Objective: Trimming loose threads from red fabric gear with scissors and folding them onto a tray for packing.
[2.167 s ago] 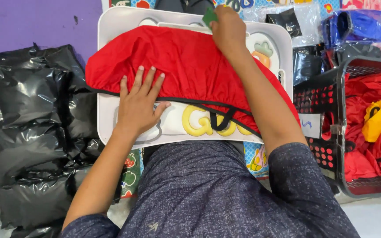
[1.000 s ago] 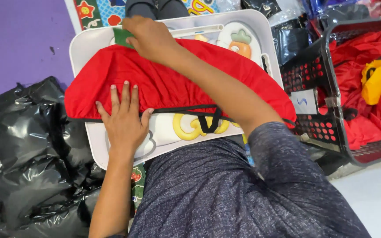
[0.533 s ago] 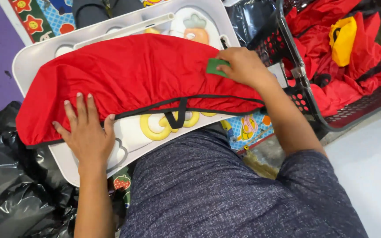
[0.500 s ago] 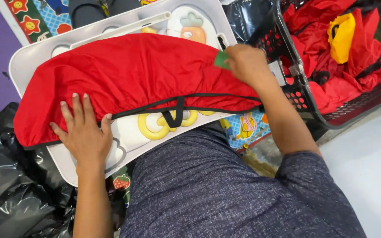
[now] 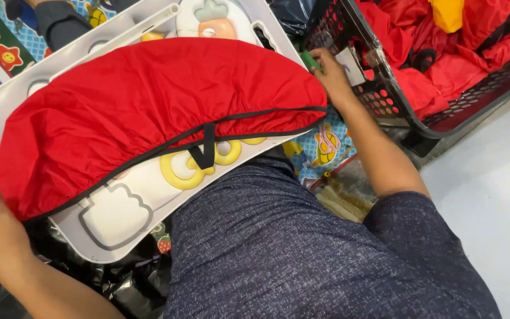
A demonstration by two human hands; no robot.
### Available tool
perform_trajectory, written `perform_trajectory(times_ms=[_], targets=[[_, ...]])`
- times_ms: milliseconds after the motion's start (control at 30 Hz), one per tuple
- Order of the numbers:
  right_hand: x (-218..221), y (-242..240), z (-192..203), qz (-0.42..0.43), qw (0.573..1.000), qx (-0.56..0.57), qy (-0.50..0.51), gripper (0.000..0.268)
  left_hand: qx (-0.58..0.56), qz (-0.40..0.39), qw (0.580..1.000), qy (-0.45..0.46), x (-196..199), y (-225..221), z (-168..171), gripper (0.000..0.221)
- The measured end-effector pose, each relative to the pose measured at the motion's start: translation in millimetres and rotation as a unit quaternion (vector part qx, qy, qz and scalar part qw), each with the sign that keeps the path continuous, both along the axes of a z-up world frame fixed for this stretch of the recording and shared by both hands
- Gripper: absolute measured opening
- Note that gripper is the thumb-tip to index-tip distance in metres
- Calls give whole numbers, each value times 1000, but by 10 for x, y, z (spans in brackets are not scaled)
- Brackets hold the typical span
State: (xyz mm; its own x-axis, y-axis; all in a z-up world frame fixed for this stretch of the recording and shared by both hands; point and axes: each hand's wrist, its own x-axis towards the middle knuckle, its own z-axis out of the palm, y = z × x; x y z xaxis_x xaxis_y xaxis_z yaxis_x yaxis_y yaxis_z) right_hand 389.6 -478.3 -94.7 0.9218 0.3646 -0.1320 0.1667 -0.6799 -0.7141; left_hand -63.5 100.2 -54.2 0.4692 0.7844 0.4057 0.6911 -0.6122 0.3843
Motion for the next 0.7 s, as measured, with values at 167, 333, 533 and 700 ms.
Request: perform_trajectory(times_ms=[167, 333, 533, 700], targets=[[-197, -227, -423, 71, 991, -74, -91, 38, -328, 18, 941, -79, 200, 145, 51, 9], [-509, -394, -851, 59, 991, -95, -70, 37, -485, 83, 853, -173, 152, 273, -102, 14], [-697, -529, -1176, 44, 991, -115, -61, 37, -453, 41, 888, -66, 24, -97, 265, 11], [-758, -635, -1291, 12, 990, -133, -49, 37, -433, -20, 894, -114, -105, -157, 155, 6]])
